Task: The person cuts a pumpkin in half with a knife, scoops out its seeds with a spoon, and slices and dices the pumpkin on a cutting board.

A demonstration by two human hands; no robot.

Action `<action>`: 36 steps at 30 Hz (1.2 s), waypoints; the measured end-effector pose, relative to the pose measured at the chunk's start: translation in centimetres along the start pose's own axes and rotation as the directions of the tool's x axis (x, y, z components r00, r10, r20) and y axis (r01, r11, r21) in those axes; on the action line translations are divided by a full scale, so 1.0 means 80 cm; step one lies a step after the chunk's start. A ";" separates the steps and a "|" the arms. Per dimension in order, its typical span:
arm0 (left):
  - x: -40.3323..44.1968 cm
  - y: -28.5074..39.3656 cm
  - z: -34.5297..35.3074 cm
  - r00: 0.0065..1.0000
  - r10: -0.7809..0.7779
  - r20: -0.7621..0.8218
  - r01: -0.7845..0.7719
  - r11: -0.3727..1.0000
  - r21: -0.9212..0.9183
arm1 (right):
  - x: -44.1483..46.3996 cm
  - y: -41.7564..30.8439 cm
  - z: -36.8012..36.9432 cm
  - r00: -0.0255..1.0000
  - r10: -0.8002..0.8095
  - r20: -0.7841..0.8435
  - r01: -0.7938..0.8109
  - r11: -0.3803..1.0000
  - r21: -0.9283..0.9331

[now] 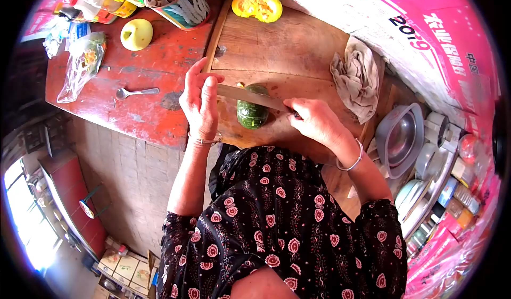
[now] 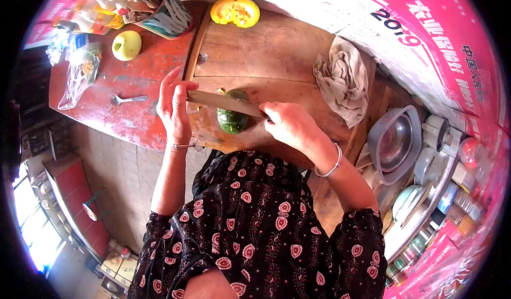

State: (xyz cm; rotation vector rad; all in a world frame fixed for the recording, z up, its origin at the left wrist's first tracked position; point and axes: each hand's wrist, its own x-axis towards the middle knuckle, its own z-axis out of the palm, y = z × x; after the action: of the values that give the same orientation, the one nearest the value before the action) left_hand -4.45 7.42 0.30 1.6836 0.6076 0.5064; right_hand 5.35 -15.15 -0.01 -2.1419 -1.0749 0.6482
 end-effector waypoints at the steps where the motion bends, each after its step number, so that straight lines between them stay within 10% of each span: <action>1: 0.004 -0.002 0.002 1.000 0.001 -0.009 -0.001 1.000 -0.001 | 0.002 0.000 -0.002 0.999 0.024 0.040 -0.024 1.000 -0.014; 36: 0.048 -0.065 0.026 0.972 -0.235 0.000 0.230 0.953 -0.198 | 0.038 0.019 0.012 0.920 0.317 0.232 -0.262 0.935 -0.240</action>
State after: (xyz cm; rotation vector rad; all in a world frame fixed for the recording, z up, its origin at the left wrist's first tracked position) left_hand -0.80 9.13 -5.21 1.3989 0.7383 0.4029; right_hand 7.11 -13.02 -2.22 -2.4736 -1.0023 1.0305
